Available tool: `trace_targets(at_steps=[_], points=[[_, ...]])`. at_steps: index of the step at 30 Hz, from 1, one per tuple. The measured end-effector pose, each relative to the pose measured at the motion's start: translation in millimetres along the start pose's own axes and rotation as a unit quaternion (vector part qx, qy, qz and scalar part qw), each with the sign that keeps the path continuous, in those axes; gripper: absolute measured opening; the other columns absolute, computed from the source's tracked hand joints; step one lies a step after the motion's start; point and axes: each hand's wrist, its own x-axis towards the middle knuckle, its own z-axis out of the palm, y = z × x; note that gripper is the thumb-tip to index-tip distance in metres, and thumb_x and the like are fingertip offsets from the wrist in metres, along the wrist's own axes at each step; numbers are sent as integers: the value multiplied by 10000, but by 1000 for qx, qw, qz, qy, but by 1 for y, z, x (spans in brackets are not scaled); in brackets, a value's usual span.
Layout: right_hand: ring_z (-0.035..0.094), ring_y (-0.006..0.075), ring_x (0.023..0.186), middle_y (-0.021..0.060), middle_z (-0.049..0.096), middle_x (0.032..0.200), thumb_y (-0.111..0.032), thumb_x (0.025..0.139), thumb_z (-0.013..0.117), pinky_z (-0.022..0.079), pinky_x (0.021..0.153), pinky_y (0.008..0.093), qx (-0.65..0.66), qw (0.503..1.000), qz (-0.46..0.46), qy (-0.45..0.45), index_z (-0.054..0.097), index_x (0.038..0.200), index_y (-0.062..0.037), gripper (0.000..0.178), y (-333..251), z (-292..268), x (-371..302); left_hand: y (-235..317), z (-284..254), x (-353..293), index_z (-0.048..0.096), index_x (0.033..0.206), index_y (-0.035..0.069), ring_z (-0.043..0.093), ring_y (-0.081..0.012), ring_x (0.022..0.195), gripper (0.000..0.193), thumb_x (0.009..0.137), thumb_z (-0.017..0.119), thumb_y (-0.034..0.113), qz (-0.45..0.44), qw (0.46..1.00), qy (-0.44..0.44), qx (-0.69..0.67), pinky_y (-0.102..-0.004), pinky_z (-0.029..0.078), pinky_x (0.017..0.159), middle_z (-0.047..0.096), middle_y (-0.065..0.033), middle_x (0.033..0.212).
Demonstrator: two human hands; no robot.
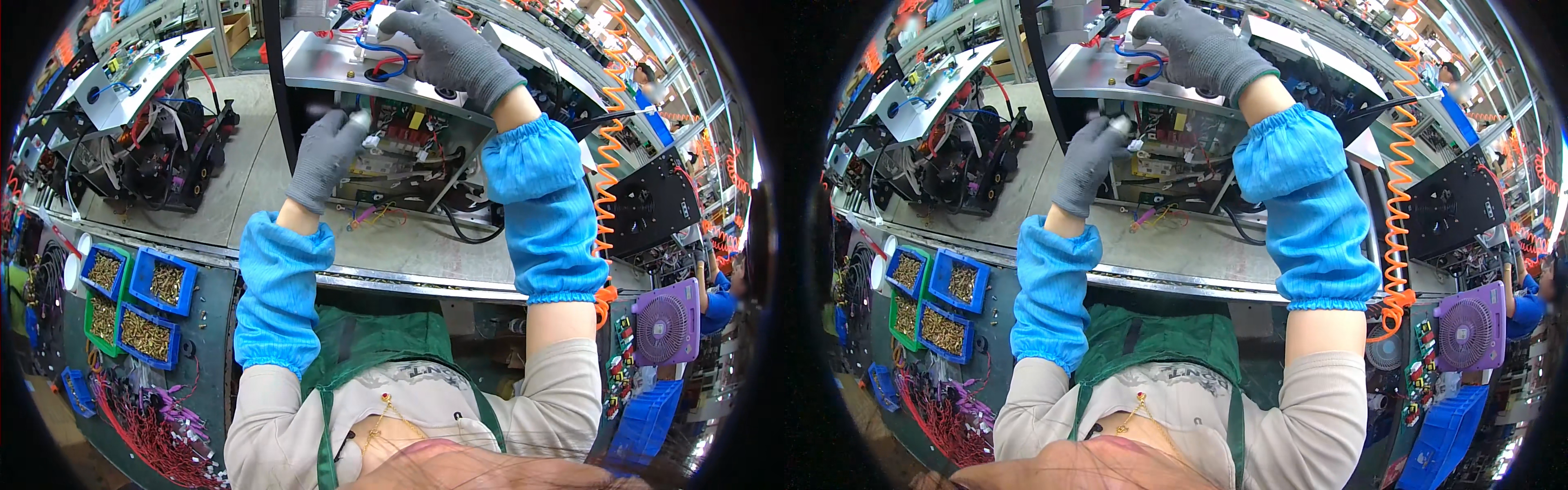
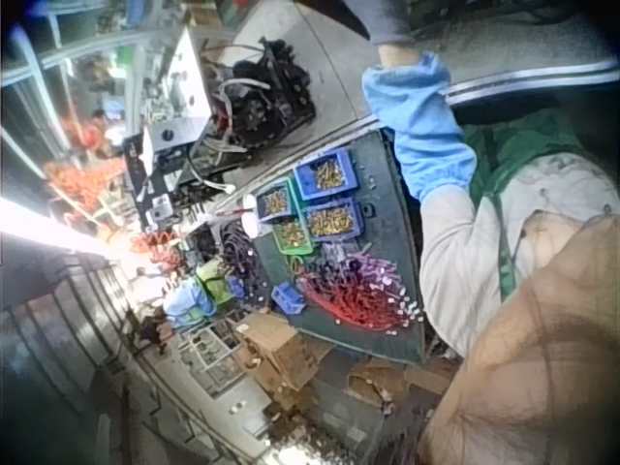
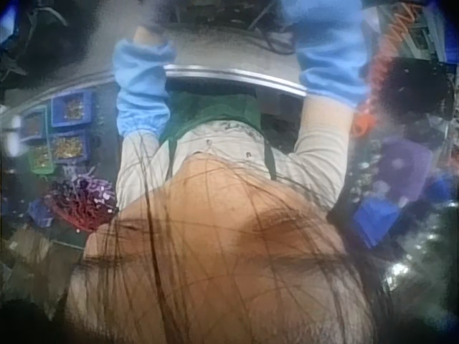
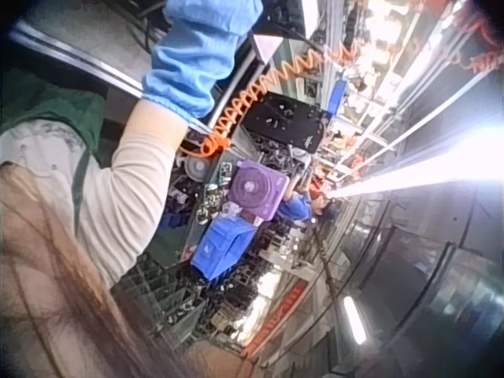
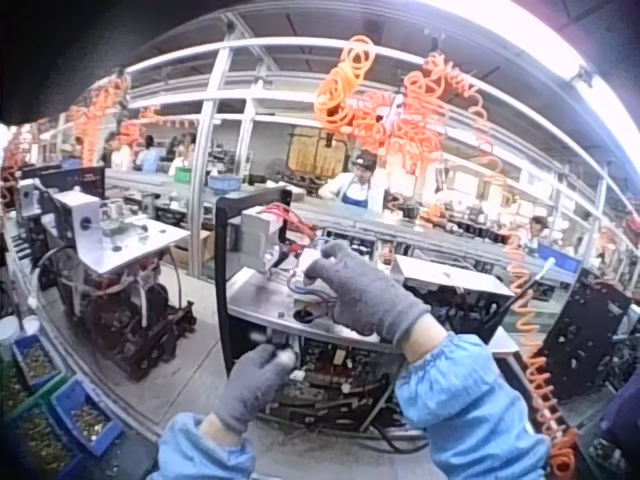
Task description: The person installs a circuit board into a metal chassis and secures it using a pneumatic screwdriver. They also route and connect various colored wires to the board and other components within the enclosure.
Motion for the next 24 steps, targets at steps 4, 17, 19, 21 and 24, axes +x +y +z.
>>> trace_targets(at_steps=[4,17,19,21,24], points=[[524,386,1054,214,490,1154,-255,718,757,456,911,396,-16,1000,-4,1,571,1083,-87,444,5,2,-2,-7,6,6,649,811,1,562,-227,600,377,852,616,374,-11,998,48,39,-368,439,580,620,-133,688],[578,368,938,148,522,1079,-232,665,760,498,802,409,-40,998,36,34,579,986,-116,386,1,3,-6,-4,-4,-6,606,873,38,600,-379,778,297,866,575,334,76,966,-4,246,-450,462,668,628,-196,832],[608,350,870,116,539,1046,-223,652,753,517,729,421,-117,988,58,85,579,963,-119,371,-8,12,-3,-22,-2,-13,604,871,38,600,-372,764,297,873,568,332,53,971,-23,234,-446,462,663,625,-192,817],[607,348,881,118,537,1045,-232,651,752,516,729,423,-85,988,112,71,576,954,-108,372,-13,10,4,-45,0,-26,604,864,36,606,-348,733,301,880,563,334,31,976,-44,213,-429,465,653,621,-180,778],[607,329,863,122,534,1040,-258,655,749,519,714,418,-47,993,66,80,568,893,-76,351,-6,6,-2,-45,0,-44,608,858,30,597,-273,658,319,890,565,344,-44,995,-19,91,-384,459,612,604,-144,701]])
